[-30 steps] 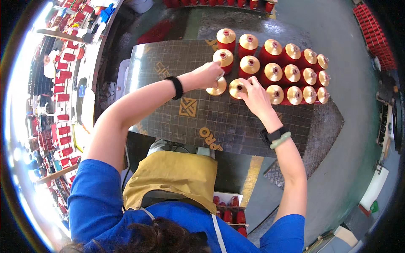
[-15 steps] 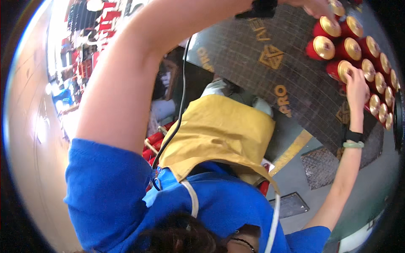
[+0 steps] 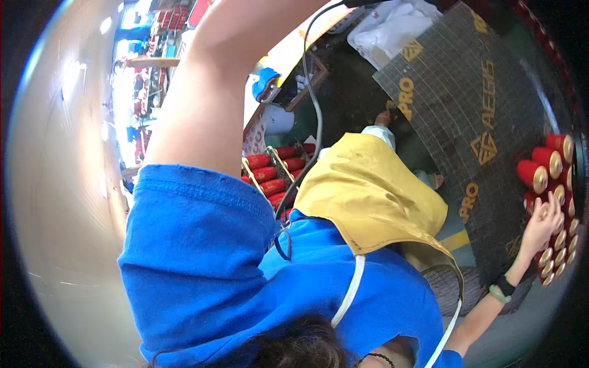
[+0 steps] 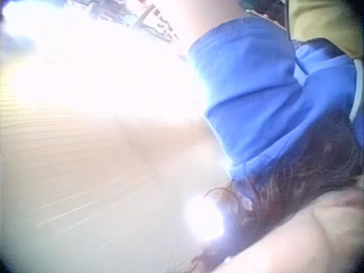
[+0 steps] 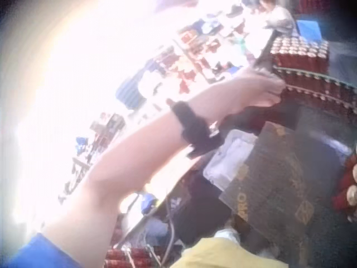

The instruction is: Applying labels and protective sleeves to red liquor bottles on an assembly line.

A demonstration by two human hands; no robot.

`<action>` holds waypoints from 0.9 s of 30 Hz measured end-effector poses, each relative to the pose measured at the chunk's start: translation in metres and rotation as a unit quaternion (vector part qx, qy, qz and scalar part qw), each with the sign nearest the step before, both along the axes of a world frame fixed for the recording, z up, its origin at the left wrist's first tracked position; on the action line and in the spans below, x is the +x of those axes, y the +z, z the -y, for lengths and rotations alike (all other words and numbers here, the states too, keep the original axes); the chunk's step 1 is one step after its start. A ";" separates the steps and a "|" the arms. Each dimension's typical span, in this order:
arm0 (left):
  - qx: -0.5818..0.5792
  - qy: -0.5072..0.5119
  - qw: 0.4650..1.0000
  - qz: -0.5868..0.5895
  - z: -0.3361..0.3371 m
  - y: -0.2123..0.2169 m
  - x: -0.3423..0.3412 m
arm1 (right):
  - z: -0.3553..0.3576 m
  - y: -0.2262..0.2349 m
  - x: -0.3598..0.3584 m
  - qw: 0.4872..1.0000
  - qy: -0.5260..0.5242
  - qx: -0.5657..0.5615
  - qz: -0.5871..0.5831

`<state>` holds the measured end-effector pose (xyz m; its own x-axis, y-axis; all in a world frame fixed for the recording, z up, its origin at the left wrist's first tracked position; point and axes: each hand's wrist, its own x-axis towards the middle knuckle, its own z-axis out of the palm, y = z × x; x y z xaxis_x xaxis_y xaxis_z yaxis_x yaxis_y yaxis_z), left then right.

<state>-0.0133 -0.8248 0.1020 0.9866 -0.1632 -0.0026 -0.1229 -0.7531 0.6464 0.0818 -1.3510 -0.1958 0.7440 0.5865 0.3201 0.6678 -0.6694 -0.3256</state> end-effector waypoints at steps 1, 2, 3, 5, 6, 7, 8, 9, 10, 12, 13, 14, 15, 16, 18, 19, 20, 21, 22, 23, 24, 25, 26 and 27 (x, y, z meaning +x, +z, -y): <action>-0.203 0.157 0.963 -0.077 -0.022 0.010 -0.038 | -0.030 0.010 -0.031 0.999 -0.008 0.009 -0.039; -0.205 0.128 0.969 -0.049 -0.055 0.023 -0.079 | -0.073 0.015 -0.065 0.990 -0.007 0.068 -0.121; -0.210 0.094 0.973 -0.014 -0.092 0.036 -0.117 | -0.122 0.041 -0.090 0.994 0.019 0.030 -0.106; -0.153 0.219 0.964 0.019 -0.136 0.058 -0.187 | -0.185 0.070 -0.133 0.995 0.082 0.046 -0.035; -0.120 0.277 0.953 -0.012 -0.152 0.072 -0.221 | -0.217 0.082 -0.160 0.988 0.065 0.065 -0.123; -0.089 0.334 0.937 -0.042 -0.172 0.081 -0.255 | -0.246 0.095 -0.187 0.973 0.049 0.081 -0.210; -0.189 0.352 0.917 -0.018 -0.225 0.072 -0.333 | -0.302 0.109 -0.216 0.970 0.098 0.081 -0.209; -0.216 0.389 0.894 0.054 -0.245 0.069 -0.379 | -0.336 0.117 -0.235 0.962 0.133 0.091 -0.219; -0.213 0.422 0.880 0.047 -0.270 0.063 -0.420 | -0.367 0.125 -0.255 0.958 0.151 0.089 -0.227; -0.234 0.480 0.844 0.053 -0.306 0.056 -0.492 | -0.416 0.141 -0.287 0.949 0.184 0.078 -0.245; -0.251 0.509 0.821 0.066 -0.313 0.056 -0.527 | -0.439 0.155 -0.304 0.947 0.218 0.073 -0.225; -0.281 0.542 0.782 0.123 -0.319 0.052 -0.566 | -0.464 0.168 -0.322 0.936 0.251 0.070 -0.235; -0.267 0.604 0.743 0.111 -0.329 0.048 -0.600 | -0.484 0.179 -0.339 0.927 0.278 0.066 -0.243; -0.251 0.660 0.701 0.100 -0.326 0.047 -0.630 | -0.502 0.187 -0.354 0.919 0.303 0.056 -0.247; -0.217 0.723 0.645 0.116 -0.318 0.029 -0.693 | -0.534 0.204 -0.380 0.896 0.370 0.054 -0.239; -0.196 0.735 0.633 0.141 -0.314 0.010 -0.726 | -0.551 0.207 -0.390 0.882 0.405 0.049 -0.238; -0.177 0.761 0.610 0.131 -0.301 -0.002 -0.746 | -0.568 0.210 -0.399 0.867 0.424 0.028 -0.261; -0.118 0.782 0.596 0.137 -0.291 -0.024 -0.773 | -0.581 0.211 -0.408 0.847 0.448 0.005 -0.286; -0.100 0.820 0.549 0.127 -0.283 -0.048 -0.796 | -0.594 0.202 -0.416 0.830 0.487 0.005 -0.271; -0.084 0.855 0.499 0.113 -0.275 -0.069 -0.816 | -0.604 0.202 -0.423 0.815 0.512 -0.017 -0.269; -0.045 0.876 0.473 0.081 -0.266 -0.081 -0.833 | -0.612 0.198 -0.434 0.801 0.539 -0.037 -0.257; -0.005 0.895 0.443 0.047 -0.258 -0.091 -0.854 | -0.623 0.198 -0.446 0.785 0.567 -0.056 -0.244; 0.046 0.914 0.399 0.058 -0.246 -0.114 -0.898 | -0.642 0.210 -0.470 0.759 0.602 -0.074 -0.236; 0.025 0.917 0.396 0.042 -0.244 -0.112 -0.917 | -0.657 0.215 -0.489 0.739 0.635 -0.076 -0.213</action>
<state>-0.9299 -0.5811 -0.0097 -0.5575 0.8258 0.0849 0.6408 0.3630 0.6764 -0.4073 -0.6942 0.0195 -0.4222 0.9035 0.0734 0.6479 0.3574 -0.6726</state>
